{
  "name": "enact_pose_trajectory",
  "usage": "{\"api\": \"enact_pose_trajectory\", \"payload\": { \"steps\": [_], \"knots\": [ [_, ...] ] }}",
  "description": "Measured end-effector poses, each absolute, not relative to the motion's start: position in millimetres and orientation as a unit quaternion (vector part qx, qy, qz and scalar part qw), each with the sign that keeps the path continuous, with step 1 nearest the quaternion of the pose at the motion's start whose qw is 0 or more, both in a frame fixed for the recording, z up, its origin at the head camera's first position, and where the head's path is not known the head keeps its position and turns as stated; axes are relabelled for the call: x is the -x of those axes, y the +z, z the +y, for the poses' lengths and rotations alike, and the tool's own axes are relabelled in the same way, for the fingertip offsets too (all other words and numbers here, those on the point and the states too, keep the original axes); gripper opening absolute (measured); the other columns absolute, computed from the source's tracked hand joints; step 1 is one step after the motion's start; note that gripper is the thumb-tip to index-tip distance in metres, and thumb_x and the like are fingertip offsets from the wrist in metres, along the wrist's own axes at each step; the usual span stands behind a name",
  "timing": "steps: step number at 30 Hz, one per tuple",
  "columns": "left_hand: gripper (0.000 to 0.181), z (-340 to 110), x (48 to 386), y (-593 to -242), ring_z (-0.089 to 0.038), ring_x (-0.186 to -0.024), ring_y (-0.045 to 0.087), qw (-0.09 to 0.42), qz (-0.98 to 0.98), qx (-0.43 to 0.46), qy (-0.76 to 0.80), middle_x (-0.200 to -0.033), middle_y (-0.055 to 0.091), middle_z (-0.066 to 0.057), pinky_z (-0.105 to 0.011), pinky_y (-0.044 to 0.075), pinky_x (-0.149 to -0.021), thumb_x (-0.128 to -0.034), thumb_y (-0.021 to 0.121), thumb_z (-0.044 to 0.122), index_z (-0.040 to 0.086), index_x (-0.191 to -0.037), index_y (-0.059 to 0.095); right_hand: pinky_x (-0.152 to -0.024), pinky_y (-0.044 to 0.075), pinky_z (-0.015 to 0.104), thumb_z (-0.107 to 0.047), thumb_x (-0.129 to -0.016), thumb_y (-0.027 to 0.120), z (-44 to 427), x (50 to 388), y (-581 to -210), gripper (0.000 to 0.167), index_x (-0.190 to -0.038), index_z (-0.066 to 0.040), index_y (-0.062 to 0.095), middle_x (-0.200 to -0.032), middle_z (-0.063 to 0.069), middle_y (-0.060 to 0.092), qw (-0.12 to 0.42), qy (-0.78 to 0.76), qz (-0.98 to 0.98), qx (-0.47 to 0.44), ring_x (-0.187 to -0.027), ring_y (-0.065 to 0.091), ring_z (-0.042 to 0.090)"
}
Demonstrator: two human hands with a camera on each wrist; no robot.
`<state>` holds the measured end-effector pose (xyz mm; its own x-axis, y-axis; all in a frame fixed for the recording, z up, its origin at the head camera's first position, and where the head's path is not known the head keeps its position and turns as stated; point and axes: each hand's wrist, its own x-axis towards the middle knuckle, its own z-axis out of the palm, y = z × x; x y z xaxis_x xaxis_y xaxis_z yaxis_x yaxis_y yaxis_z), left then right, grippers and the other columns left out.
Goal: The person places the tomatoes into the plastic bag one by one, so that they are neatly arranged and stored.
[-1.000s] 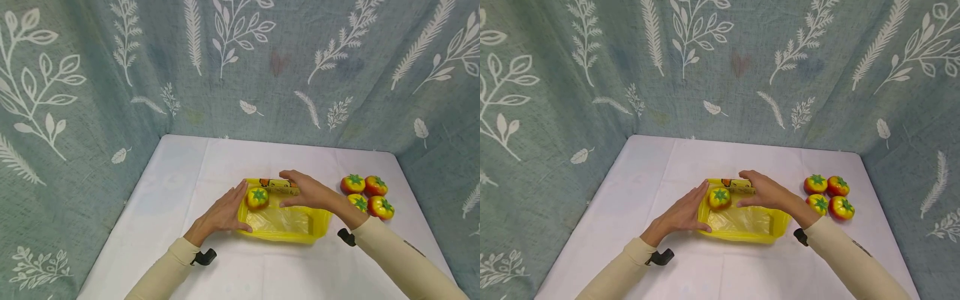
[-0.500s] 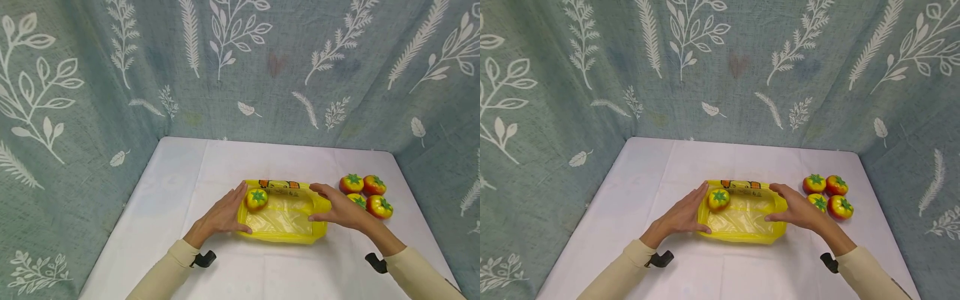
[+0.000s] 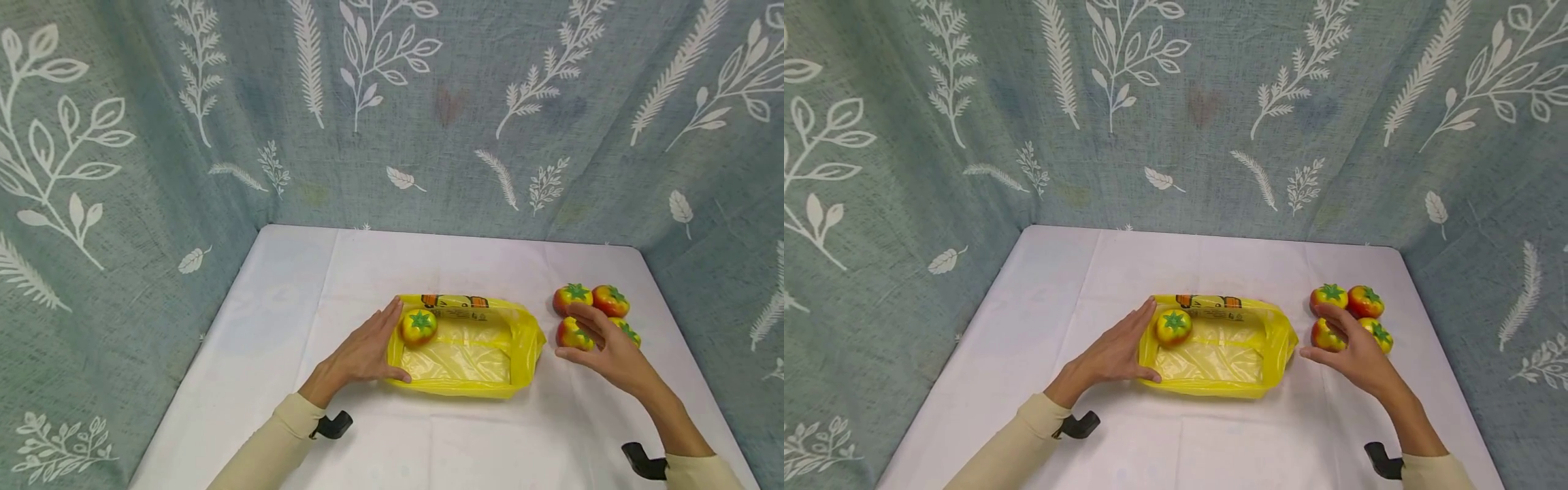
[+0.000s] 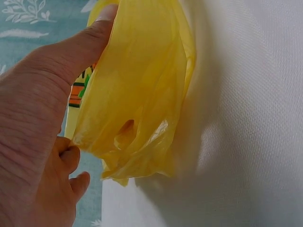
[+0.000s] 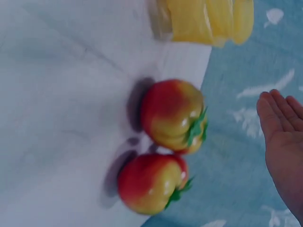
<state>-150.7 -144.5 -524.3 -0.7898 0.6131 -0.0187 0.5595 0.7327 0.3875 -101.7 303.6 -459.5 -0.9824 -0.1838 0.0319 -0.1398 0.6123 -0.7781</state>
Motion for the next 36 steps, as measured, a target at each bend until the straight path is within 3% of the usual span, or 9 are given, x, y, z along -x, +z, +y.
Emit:
{"api": "enact_pose_trajectory", "payload": {
  "steps": [3, 8, 19, 29, 36],
  "knots": [
    [0.139, -145, 151, -525, -0.021, -0.155, 0.009, 0.070, 0.928, -0.317, 0.182, -0.170, -0.003, -0.011, -0.037, 0.012, -0.124, -0.0694, 0.077, 0.076, 0.002, -0.162, 0.003, -0.097, 0.035, 0.004, -0.013, -0.089, 0.080, 318, 94, -462, 0.080, -0.152, 0.003, 0.033, -0.150, 0.029, 0.039, -0.008, -0.447, 0.891, 0.076, -0.141, 0.041, 0.033],
    [0.139, -145, 151, -524, -0.022, -0.154, 0.010, 0.066, 0.927, -0.319, 0.185, -0.169, -0.004, -0.011, -0.037, 0.012, -0.124, -0.0697, 0.077, 0.075, 0.002, -0.162, 0.002, -0.097, 0.036, 0.003, -0.008, -0.093, 0.074, 340, 86, -470, 0.078, -0.156, 0.001, 0.028, -0.152, 0.030, 0.037, -0.058, -0.469, 0.880, 0.035, -0.134, 0.041, -0.005],
    [0.139, -145, 150, -521, -0.025, -0.154, 0.013, 0.070, 0.928, -0.314, 0.189, -0.169, -0.003, -0.011, -0.038, 0.012, -0.125, -0.0691, 0.078, 0.074, 0.002, -0.162, 0.004, -0.104, 0.032, 0.006, -0.012, -0.100, 0.064, 365, 79, -493, 0.075, -0.162, -0.012, 0.021, -0.163, 0.007, 0.032, -0.116, -0.496, 0.858, -0.070, -0.145, 0.035, 0.006],
    [0.139, -145, 150, -522, -0.025, -0.154, 0.012, 0.073, 0.927, -0.313, 0.195, -0.169, -0.004, -0.010, -0.039, 0.013, -0.124, -0.0696, 0.078, 0.073, 0.002, -0.162, 0.003, -0.112, 0.024, 0.011, -0.018, -0.100, 0.066, 382, 83, -510, 0.079, -0.163, -0.017, 0.019, -0.166, 0.002, 0.026, -0.117, -0.553, 0.801, -0.197, -0.150, 0.026, 0.010],
    [0.139, -145, 150, -522, -0.023, -0.154, 0.010, 0.076, 0.928, -0.310, 0.191, -0.169, -0.004, -0.010, -0.038, 0.012, -0.124, -0.0698, 0.079, 0.073, 0.002, -0.162, 0.003, -0.112, 0.024, 0.011, -0.027, -0.099, 0.067, 385, 87, -526, 0.081, -0.163, -0.017, 0.019, -0.166, -0.001, 0.025, -0.107, -0.579, 0.773, -0.236, -0.150, 0.025, 0.010]
  ]
}}
